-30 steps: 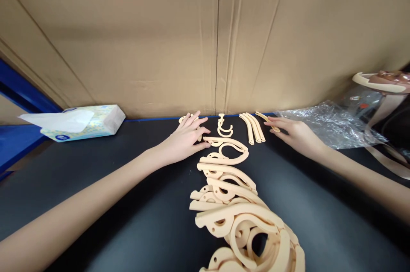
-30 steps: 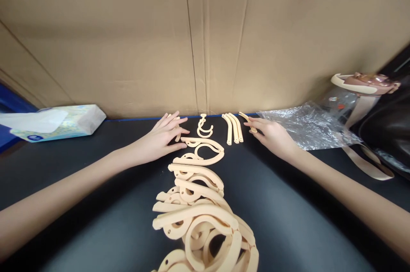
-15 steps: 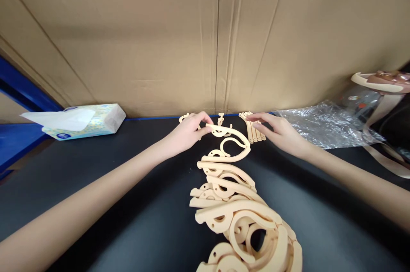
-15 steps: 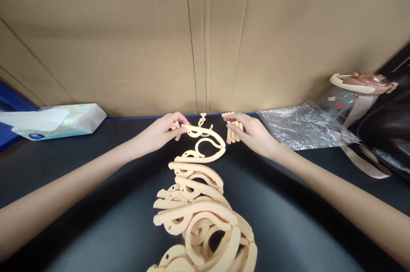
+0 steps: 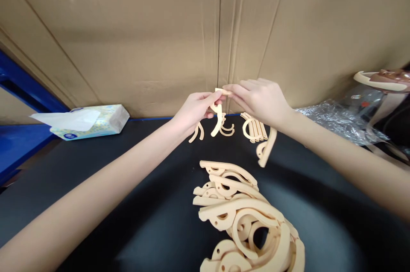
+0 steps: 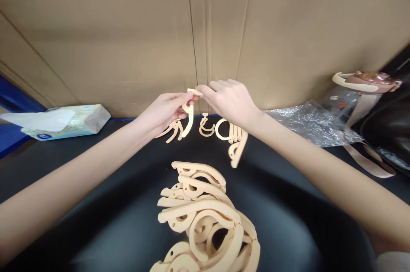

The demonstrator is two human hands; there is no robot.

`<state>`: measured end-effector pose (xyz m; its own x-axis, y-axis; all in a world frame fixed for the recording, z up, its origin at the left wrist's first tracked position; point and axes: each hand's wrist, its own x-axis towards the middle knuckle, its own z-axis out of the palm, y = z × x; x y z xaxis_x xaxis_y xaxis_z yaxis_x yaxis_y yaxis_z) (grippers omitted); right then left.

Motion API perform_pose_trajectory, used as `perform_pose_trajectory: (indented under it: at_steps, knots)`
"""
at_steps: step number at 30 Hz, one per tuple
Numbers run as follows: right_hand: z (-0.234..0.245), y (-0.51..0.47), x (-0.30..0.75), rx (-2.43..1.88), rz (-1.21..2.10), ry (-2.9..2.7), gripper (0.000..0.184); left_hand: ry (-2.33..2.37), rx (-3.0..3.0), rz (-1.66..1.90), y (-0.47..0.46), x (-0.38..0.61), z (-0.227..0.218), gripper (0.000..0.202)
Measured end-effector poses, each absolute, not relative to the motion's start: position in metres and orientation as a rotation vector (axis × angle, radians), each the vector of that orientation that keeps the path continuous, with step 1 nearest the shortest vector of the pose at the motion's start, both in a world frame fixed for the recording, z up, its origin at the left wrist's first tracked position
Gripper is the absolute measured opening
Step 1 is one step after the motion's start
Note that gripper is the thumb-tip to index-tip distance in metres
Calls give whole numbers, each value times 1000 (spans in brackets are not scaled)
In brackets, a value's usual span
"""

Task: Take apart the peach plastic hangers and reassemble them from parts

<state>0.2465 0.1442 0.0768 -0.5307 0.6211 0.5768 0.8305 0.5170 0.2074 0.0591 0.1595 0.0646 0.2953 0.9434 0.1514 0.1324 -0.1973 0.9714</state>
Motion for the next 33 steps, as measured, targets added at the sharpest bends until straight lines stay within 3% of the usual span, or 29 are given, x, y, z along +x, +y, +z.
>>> perform_pose_trajectory:
  at_steps: [3,5,8,11,16,22,27,28,31,33]
  knots:
    - [85,150,243,-1185,-868,-2521,37,1058,1634,982,159,65,63,38]
    - [83,155,242,-1182,-725,-2572,32,1120,1700,956,157,66,60,39]
    - [73,160,243,-1212,75,-2401,15,1234,1826,947,154,63,57,39]
    - [62,165,248,-1192,684,-2068,20,1351,1943,961,156,55,56,38]
    - [55,176,269,-1197,868,-1668,22,1559,1972,837,177,28,44,38]
    - [48,174,285,-1146,983,-1325,10,1692,1877,880,188,10,29,24]
    - [41,163,281,-1064,971,-1150,13,1291,1655,713,161,24,38,78]
    - [40,160,281,-1042,963,-1127,13,1167,1545,661,155,25,39,77]
    - [40,152,285,-1026,931,-1108,13,894,1205,641,142,22,41,35]
    - [39,148,290,-1080,897,-1184,21,858,1149,668,138,17,42,19]
